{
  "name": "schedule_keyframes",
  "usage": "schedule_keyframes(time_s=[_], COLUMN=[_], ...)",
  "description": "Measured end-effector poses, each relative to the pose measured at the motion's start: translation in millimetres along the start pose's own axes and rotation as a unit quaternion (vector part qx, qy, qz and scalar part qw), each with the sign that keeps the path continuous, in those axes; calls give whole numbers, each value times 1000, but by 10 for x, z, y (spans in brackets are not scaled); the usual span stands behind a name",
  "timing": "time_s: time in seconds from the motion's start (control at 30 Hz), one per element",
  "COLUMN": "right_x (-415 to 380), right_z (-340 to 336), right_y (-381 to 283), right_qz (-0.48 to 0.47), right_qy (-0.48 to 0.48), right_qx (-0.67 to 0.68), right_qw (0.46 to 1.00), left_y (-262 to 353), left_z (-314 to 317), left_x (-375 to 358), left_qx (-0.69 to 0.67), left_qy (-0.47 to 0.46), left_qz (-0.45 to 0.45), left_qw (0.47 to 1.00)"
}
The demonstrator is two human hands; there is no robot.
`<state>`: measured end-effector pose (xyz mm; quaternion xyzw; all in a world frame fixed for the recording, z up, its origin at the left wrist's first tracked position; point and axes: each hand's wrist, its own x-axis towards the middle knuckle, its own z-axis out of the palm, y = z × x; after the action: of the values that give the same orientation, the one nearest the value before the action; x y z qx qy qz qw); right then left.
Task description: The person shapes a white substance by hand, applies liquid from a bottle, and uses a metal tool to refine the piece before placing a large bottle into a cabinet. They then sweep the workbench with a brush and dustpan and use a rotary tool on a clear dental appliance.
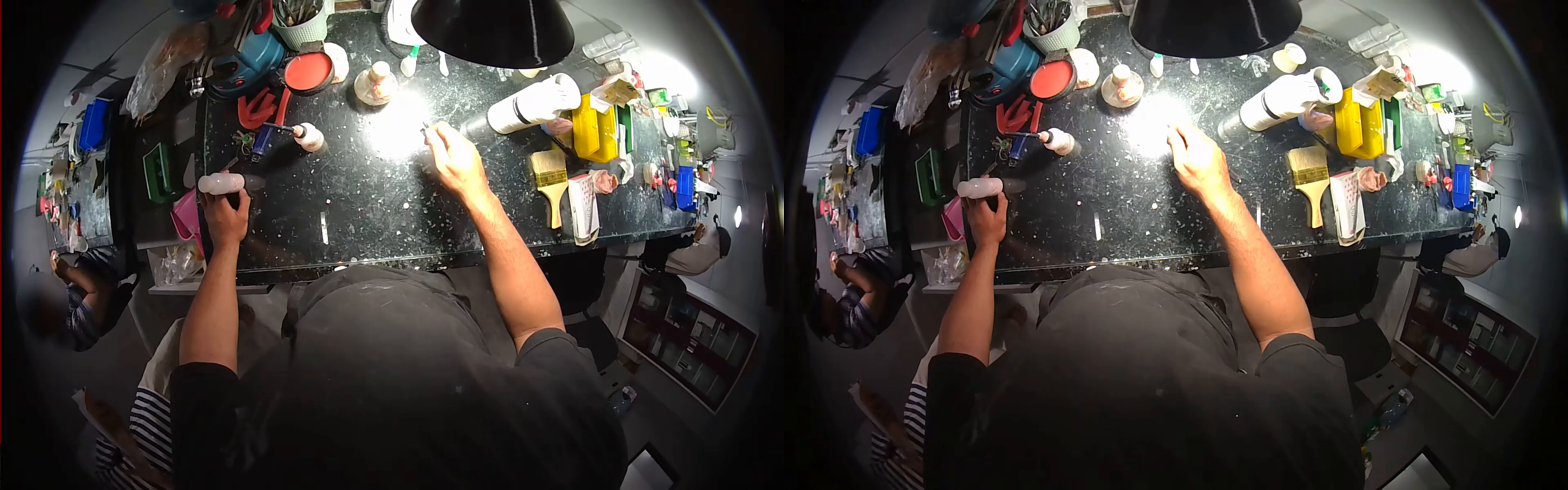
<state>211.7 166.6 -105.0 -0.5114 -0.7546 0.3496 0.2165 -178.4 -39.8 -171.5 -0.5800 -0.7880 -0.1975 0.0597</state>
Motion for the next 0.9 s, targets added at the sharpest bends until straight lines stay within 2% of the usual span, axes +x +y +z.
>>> schedule_keyframes(time_s=[0.03, 0.07, 0.1, 0.2, 0.23, 0.3, 0.33, 0.4, 0.5, 0.6, 0.63, 0.7, 0.83, 0.9], right_x=[44, 89, 123, 191, 166, 177, 212, 243, 246, 147, 76, -32, -280, -349], right_z=[20, -11, -39, -224, -234, -219, -206, -221, -234, -276, -292, -284, -554, -720], right_y=[-3, 4, -12, 228, 356, 596, 640, 654, 486, 504, 456, 730, 878, 795], right_qz=[8, 71, 103, 107, 76, -77, -77, 13, -4, 55, 66, -20, -7, 224], right_qy=[0, -13, 15, -40, -57, -26, -29, -24, 40, -35, -10, 55, 31, 15], right_qx=[-19, -60, -59, -191, -194, -204, -204, -93, -100, -162, -160, -73, -70, -159], right_qw=[1000, 996, 993, 975, 976, 976, 975, 995, 994, 985, 985, 996, 997, 961], left_y=[-6, -14, -18, -23, -24, -21, -9, 24, 6, 6, 10, -33, -58, -64], left_z=[1, 8, 8, 9, 12, -1, -13, -30, -11, -15, -12, 21, 60, 64], left_x=[-2, -4, -6, -10, -9, -3, -2, 4, 2, -4, -8, -19, -35, -40], left_qx=[1, -5, -11, -11, -12, -10, -10, -22, -12, -14, -16, -19, 0, 12], left_qy=[-1, -2, -2, 1, 2, 4, 3, -3, 7, 8, 7, 4, 0, 8], left_qz=[-4, -3, -2, -3, -8, 2, 0, -22, -3, 4, -1, 8, 9, 3], left_qw=[1000, 1000, 1000, 1000, 1000, 1000, 1000, 1000, 1000, 1000, 1000, 1000, 1000, 1000])
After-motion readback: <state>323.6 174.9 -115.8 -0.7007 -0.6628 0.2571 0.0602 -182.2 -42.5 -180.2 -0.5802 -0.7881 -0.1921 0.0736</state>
